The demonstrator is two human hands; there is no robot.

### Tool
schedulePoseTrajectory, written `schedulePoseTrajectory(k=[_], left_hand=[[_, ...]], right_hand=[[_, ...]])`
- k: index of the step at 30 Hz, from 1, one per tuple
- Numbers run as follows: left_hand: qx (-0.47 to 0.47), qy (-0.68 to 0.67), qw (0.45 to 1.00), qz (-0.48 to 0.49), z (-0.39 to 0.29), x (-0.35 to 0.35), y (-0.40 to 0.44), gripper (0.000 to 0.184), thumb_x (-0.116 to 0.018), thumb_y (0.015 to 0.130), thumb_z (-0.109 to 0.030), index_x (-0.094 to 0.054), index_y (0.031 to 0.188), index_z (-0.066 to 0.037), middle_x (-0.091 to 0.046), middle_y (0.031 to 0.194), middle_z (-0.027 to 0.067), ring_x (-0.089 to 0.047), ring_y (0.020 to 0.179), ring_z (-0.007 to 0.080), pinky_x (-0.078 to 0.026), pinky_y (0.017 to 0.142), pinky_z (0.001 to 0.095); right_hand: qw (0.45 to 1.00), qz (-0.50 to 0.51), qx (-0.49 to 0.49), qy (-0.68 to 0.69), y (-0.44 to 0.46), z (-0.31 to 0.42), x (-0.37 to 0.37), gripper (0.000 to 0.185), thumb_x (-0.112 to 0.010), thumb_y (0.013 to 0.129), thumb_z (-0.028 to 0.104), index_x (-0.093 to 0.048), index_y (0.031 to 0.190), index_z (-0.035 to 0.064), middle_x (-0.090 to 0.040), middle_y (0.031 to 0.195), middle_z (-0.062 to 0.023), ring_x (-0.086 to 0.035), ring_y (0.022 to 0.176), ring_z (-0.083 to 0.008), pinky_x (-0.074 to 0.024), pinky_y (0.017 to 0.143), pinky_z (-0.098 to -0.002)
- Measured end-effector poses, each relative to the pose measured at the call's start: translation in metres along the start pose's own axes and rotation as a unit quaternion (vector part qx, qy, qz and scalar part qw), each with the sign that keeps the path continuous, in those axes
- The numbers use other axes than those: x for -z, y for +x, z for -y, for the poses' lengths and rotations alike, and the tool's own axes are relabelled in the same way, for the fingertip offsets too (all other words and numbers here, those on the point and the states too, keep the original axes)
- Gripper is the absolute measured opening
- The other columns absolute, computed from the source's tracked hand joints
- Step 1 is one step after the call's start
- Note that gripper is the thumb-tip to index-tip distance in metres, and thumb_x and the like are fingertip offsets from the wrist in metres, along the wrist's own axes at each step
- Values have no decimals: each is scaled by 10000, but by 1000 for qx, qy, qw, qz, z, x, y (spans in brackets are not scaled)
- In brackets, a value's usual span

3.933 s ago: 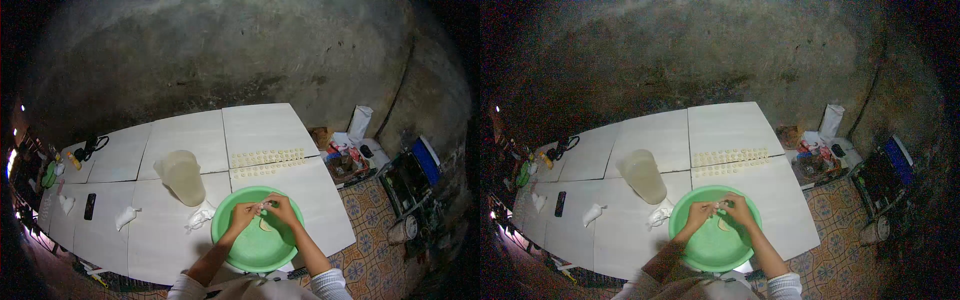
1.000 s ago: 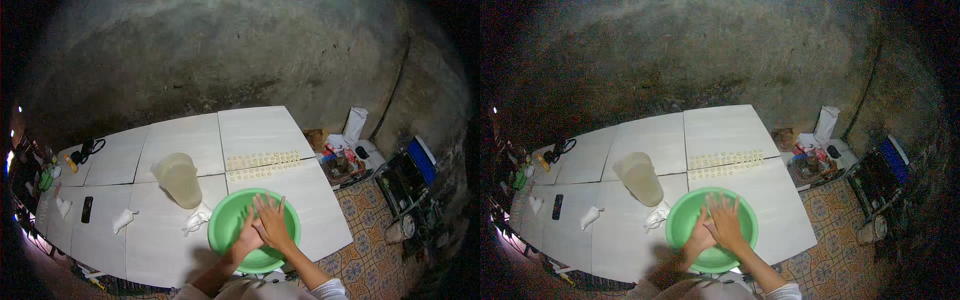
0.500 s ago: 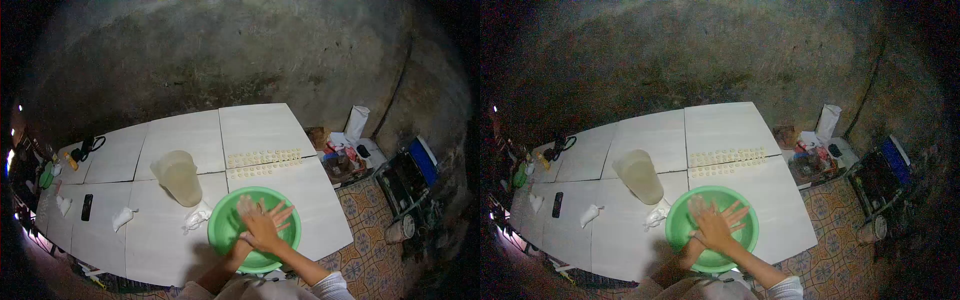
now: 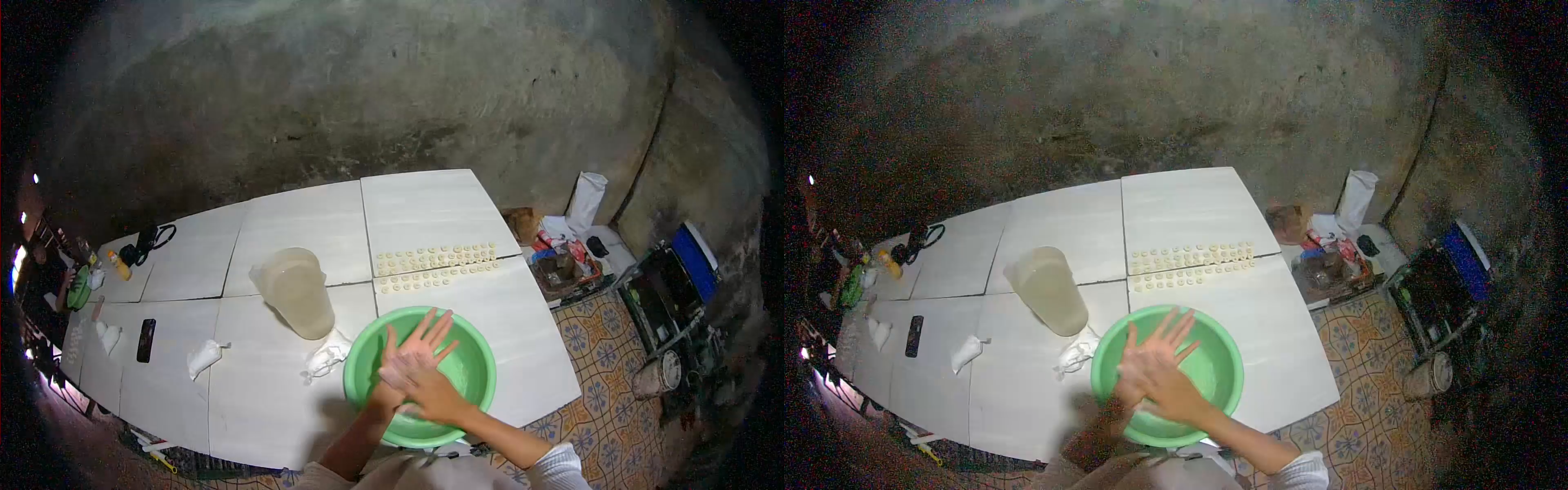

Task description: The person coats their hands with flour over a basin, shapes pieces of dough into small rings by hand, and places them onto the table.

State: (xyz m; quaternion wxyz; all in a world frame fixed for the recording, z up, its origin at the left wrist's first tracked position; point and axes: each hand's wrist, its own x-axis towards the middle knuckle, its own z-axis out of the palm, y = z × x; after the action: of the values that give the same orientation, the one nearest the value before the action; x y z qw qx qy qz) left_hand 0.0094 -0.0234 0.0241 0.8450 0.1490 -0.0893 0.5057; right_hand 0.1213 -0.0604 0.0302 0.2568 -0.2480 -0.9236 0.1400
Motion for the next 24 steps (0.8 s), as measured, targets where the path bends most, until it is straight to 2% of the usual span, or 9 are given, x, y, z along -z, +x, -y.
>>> schedulePoseTrajectory(k=[2, 5, 8, 10, 12, 15, 18, 19, 24], left_hand=[[-4, 130, 990, -47, -2, -19, -6, 948, -200, 888, -766, -102, 1539, -84, -136, 1595, 157, -110, 1479, 257, -96, 1175, 513], [30, 51, 994, -93, 28, -6, -11, 926, -207, 907, -737, -112, 1532, -61, -128, 1589, 178, -98, 1480, 268, -84, 1179, 517], [32, 16, 998, -51, 25, 12, -1, 924, -210, 910, -731, -117, 1529, -51, -123, 1588, 187, -97, 1480, 276, -80, 1181, 520], [9, 48, 998, 50, 5, 17, 4, 928, -184, 902, -747, -97, 1536, -75, -160, 1585, 170, -113, 1478, 278, -76, 1187, 491], [-19, 29, 999, -7, -6, -7, 0, 904, -186, 919, -722, -115, 1532, -61, -162, 1584, 172, -116, 1478, 279, -75, 1189, 483], [-10, 129, 987, -90, 3, -26, -10, 925, -258, 913, -713, -105, 1526, -37, -149, 1583, 189, -120, 1478, 272, -95, 1193, 480], [52, 100, 993, -16, 32, 0, -8, 852, -184, 947, -676, -147, 1528, -53, -157, 1585, 174, -152, 1471, 281, -107, 1190, 459], [54, 99, 993, -16, 30, 0, -6, 852, -184, 947, -676, -147, 1528, -53, -157, 1585, 174, -152, 1471, 281, -107, 1190, 459], [-18, 35, 999, 5, -2, 1, -3, 894, -224, 930, -691, -83, 1531, -44, -134, 1587, 184, -136, 1476, 278, -100, 1190, 485]], right_hand=[[994, 38, -77, -69, 4, -1, 27, 784, -514, 883, 481, -286, 1483, 32, -297, 1512, -232, -251, 1411, -415, -147, 1154, -575], [981, -51, -127, -139, 21, -1, 33, 757, -513, 892, 460, -292, 1483, 42, -291, 1519, -220, -262, 1409, -406, -158, 1153, -570], [986, -8, -115, -118, 28, 17, 24, 741, -518, 895, 437, -288, 1489, 59, -292, 1526, -197, -259, 1415, -391, -171, 1152, -568], [999, 10, 27, -22, 14, 17, -2, 716, -523, 901, 412, -293, 1493, 79, -294, 1529, -184, -267, 1410, -392, -209, 1138, -566], [999, 7, 39, 14, 3, 13, 9, 691, -539, 899, 388, -322, 1484, 90, -294, 1528, -190, -281, 1400, -396, -246, 1118, -567], [990, -17, -101, -101, 8, -3, 28, 638, -528, 912, 380, -386, 1444, 59, -387, 1469, -195, -322, 1385, -380, -211, 1129, -556], [969, 48, -238, -43, 27, 8, 27, 632, -535, 908, 368, -393, 1436, 52, -395, 1453, -212, -320, 1386, -380, -214, 1132, -554], [989, -29, -97, -104, 28, 9, 21, 623, -527, 913, 369, -389, 1433, 53, -384, 1457, -212, -334, 1377, -379, -223, 1136, -553], [999, -1, 48, -19, 0, 14, 6, 660, -498, 928, 401, -322, 1481, 88, -347, 1495, -189, -325, 1378, -386, -201, 1154, -545]])
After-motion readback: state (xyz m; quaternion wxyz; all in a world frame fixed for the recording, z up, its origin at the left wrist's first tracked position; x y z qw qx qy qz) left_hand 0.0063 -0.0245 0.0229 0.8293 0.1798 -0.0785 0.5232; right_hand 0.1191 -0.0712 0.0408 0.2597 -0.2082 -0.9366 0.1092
